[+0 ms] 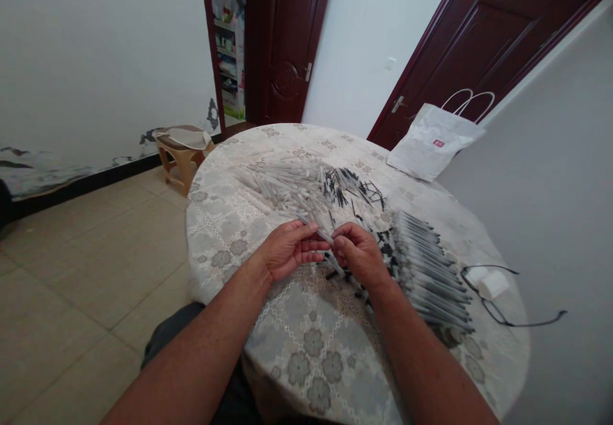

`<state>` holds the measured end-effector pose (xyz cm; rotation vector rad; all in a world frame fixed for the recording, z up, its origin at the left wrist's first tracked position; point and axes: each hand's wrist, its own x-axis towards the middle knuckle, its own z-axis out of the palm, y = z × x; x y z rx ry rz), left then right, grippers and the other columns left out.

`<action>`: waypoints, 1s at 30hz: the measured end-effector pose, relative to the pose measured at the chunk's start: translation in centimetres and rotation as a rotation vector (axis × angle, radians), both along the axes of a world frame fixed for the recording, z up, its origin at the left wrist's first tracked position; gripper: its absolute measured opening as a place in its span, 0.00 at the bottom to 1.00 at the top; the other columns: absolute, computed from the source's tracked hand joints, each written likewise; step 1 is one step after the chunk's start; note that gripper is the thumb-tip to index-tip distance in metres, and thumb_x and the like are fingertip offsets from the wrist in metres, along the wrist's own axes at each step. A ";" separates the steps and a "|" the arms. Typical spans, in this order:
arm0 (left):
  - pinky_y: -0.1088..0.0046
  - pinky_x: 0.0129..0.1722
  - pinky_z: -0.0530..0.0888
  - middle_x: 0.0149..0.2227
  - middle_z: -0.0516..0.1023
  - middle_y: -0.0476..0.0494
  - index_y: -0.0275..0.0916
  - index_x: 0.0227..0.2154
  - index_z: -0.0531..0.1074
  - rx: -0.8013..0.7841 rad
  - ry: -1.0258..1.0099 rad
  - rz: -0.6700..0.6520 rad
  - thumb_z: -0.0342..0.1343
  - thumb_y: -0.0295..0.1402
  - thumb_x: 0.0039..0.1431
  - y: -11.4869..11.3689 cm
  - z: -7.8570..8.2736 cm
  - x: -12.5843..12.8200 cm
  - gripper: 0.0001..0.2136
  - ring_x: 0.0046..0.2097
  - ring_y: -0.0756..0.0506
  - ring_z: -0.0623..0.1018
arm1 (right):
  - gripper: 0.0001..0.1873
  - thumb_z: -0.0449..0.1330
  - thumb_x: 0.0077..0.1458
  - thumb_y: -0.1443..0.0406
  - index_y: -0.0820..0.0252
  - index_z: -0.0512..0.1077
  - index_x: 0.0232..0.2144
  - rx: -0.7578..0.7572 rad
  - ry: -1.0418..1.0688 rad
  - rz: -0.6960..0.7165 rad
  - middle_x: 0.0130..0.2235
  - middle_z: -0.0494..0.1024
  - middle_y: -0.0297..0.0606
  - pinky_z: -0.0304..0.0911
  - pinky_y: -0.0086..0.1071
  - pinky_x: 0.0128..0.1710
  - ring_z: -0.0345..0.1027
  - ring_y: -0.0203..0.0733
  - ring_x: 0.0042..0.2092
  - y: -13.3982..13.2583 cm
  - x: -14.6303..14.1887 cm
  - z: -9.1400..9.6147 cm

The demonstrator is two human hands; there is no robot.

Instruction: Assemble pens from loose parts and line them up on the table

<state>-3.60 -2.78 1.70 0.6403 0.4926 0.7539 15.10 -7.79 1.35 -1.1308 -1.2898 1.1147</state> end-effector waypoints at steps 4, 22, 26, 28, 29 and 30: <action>0.73 0.30 0.80 0.31 0.81 0.42 0.36 0.34 0.71 -0.086 -0.048 0.171 0.61 0.30 0.61 0.8 0.1 -0.1 0.04 0.34 0.46 0.83 | 0.18 0.57 0.62 0.49 0.57 0.70 0.33 0.113 -0.217 -0.237 0.27 0.73 0.31 0.57 0.27 0.21 0.60 0.33 0.22 0.5 1.9 0.7; 0.65 0.35 0.81 0.33 0.81 0.37 0.38 0.33 0.65 -0.097 -0.006 0.427 0.56 0.30 0.64 1.4 0.0 0.3 0.06 0.40 0.39 0.84 | 0.17 0.54 0.61 0.67 0.57 0.78 0.48 -0.253 -1.504 -0.299 0.50 0.80 0.44 0.60 0.31 0.51 0.73 0.45 0.51 1.1 8.0 0.6; 0.63 0.37 0.81 0.33 0.81 0.38 0.39 0.33 0.63 -0.075 -0.006 0.419 0.58 0.30 0.62 1.2 0.0 0.2 0.07 0.41 0.38 0.84 | 0.18 0.53 0.61 0.68 0.59 0.78 0.48 -0.261 -1.530 -0.343 0.49 0.81 0.46 0.60 0.31 0.52 0.73 0.46 0.51 1.0 8.4 0.9; 0.62 0.37 0.81 0.33 0.80 0.39 0.39 0.33 0.63 -0.068 -0.007 0.414 0.59 0.30 0.61 1.2 0.0 0.2 0.08 0.41 0.38 0.84 | 0.18 0.53 0.61 0.68 0.59 0.79 0.48 -0.264 -1.539 -0.349 0.49 0.81 0.47 0.59 0.30 0.51 0.74 0.45 0.51 1.0 8.7 1.0; 0.62 0.37 0.81 0.33 0.80 0.40 0.39 0.33 0.62 -0.066 -0.007 0.410 0.59 0.30 0.61 1.2 0.0 0.2 0.09 0.41 0.38 0.84 | 0.18 0.53 0.60 0.69 0.59 0.79 0.48 -0.273 -1.542 -0.345 0.49 0.81 0.47 0.59 0.30 0.51 0.74 0.45 0.51 1.1 8.8 0.9; 0.62 0.37 0.81 0.33 0.80 0.41 0.39 0.33 0.62 -0.064 -0.005 0.405 0.59 0.31 0.61 1.2 0.0 0.2 0.09 0.41 0.38 0.84 | 0.18 0.53 0.60 0.69 0.59 0.79 0.47 -0.281 -1.545 -0.335 0.48 0.81 0.46 0.60 0.30 0.51 0.74 0.45 0.51 1.1 8.9 0.9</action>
